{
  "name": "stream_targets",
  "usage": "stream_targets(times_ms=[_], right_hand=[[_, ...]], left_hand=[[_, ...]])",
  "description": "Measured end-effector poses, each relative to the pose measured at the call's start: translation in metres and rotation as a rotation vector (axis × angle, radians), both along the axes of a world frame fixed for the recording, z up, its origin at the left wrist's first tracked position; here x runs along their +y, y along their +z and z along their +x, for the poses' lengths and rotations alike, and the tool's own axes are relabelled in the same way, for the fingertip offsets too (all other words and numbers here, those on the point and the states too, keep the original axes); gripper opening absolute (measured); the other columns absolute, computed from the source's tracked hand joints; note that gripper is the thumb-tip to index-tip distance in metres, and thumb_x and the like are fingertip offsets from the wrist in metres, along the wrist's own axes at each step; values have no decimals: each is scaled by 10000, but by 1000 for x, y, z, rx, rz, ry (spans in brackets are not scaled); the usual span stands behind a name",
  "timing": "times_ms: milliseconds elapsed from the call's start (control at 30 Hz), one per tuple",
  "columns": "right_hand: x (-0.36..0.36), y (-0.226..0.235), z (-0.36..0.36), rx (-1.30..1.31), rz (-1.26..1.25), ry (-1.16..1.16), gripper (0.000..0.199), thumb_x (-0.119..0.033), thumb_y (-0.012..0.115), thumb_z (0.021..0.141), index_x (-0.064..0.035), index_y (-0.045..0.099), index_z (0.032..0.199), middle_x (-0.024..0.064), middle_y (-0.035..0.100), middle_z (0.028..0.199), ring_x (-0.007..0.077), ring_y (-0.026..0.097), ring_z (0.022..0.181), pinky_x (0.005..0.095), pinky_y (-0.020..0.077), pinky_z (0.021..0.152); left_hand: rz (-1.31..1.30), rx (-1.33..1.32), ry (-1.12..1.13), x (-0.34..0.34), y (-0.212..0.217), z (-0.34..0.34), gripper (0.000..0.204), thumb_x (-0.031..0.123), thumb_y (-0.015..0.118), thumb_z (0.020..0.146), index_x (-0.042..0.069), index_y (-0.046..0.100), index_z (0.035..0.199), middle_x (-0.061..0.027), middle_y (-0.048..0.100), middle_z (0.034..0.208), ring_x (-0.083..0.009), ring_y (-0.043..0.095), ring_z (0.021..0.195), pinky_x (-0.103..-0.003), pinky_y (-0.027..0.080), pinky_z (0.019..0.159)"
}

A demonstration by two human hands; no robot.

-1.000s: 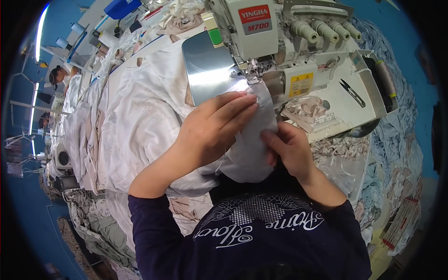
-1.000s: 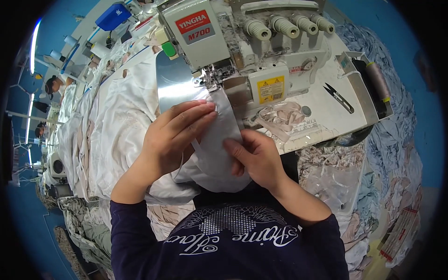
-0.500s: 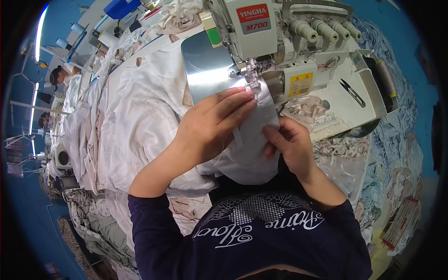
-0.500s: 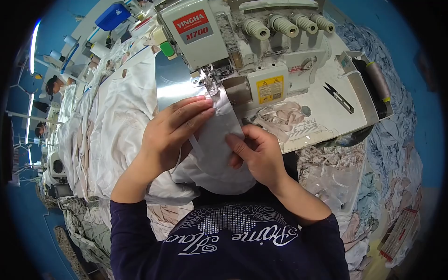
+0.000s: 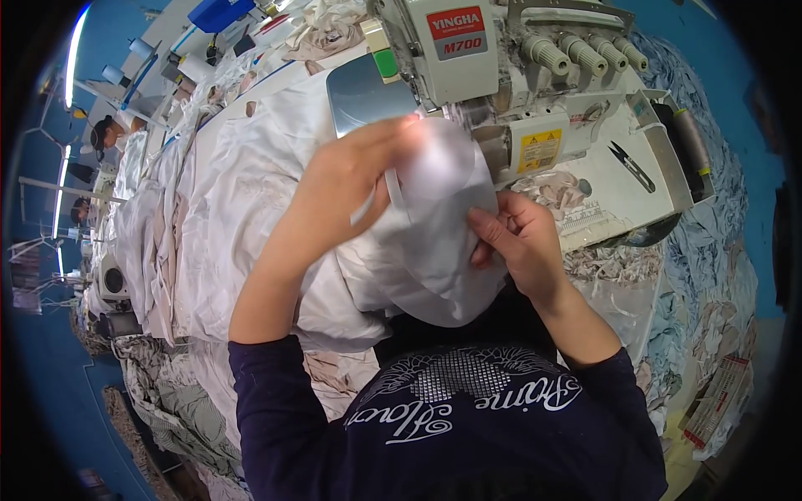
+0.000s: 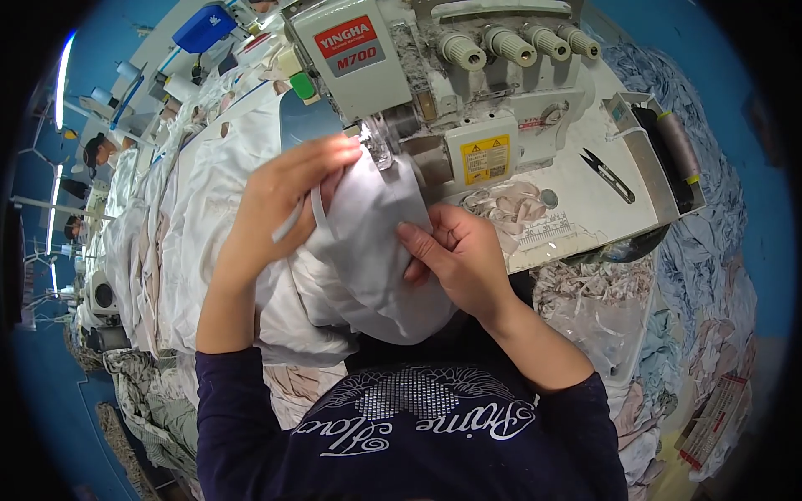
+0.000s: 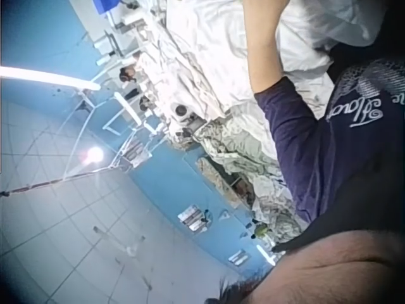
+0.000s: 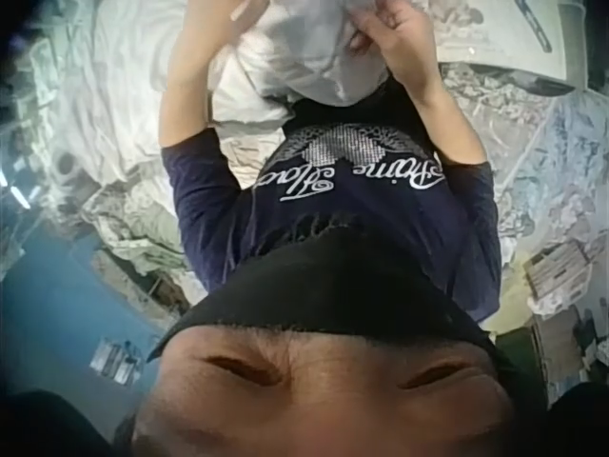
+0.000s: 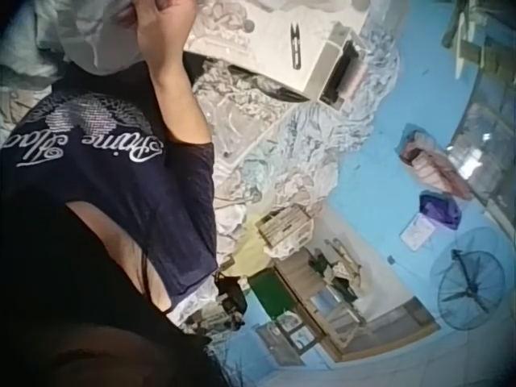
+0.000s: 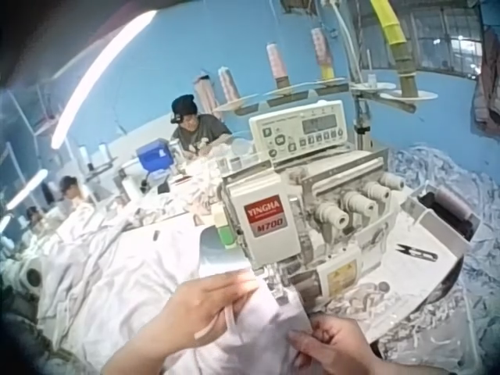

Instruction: Operate an industrial sewing machine to stitch together white fabric pieces to create pillowcases.

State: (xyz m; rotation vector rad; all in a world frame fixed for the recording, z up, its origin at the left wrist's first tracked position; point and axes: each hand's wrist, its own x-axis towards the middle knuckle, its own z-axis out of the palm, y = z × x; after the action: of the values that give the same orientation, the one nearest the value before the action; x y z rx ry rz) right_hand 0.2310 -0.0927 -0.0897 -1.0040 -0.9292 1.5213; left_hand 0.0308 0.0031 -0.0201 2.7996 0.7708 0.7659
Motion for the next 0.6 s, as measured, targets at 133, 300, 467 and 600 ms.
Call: stream_targets(times_ms=[133, 300, 467, 600], right_hand=[[5, 5, 0, -38, 38, 10, 194, -166, 620, 863, 19, 567, 890, 23, 589, 637, 75, 551, 494, 197, 452, 477], [7, 7, 1, -35, 9, -4, 188, -172, 636, 851, 6, 575, 861, 8, 577, 620, 69, 535, 470, 193, 430, 446], [10, 5, 0, -46, 19, 3, 169, -167, 642, 845, -8, 584, 848, -7, 560, 612, 58, 521, 452, 178, 411, 427], [10, 8, 0, -27, 27, -25, 141, -146, 634, 846, -15, 587, 831, -11, 555, 612, 53, 503, 433, 172, 389, 412]], left_hand=[[35, 8, 18, 31, 1, -6, 456, -61, 466, 633, 25, 593, 1063, -156, 593, 1088, -326, 561, 992, -371, 471, 840], [30, 71, 135, 53, 4, -9, 423, -59, 483, 651, 27, 606, 1047, -141, 600, 1083, -335, 556, 973, -374, 467, 809], [158, 12, 224, 84, -10, -26, 368, -51, 494, 695, 26, 621, 1031, -120, 613, 1081, -312, 577, 952, -362, 471, 809], [312, 15, 424, 88, -23, -29, 241, 32, 496, 743, 47, 649, 929, -127, 648, 916, -308, 616, 816, -371, 494, 719]])
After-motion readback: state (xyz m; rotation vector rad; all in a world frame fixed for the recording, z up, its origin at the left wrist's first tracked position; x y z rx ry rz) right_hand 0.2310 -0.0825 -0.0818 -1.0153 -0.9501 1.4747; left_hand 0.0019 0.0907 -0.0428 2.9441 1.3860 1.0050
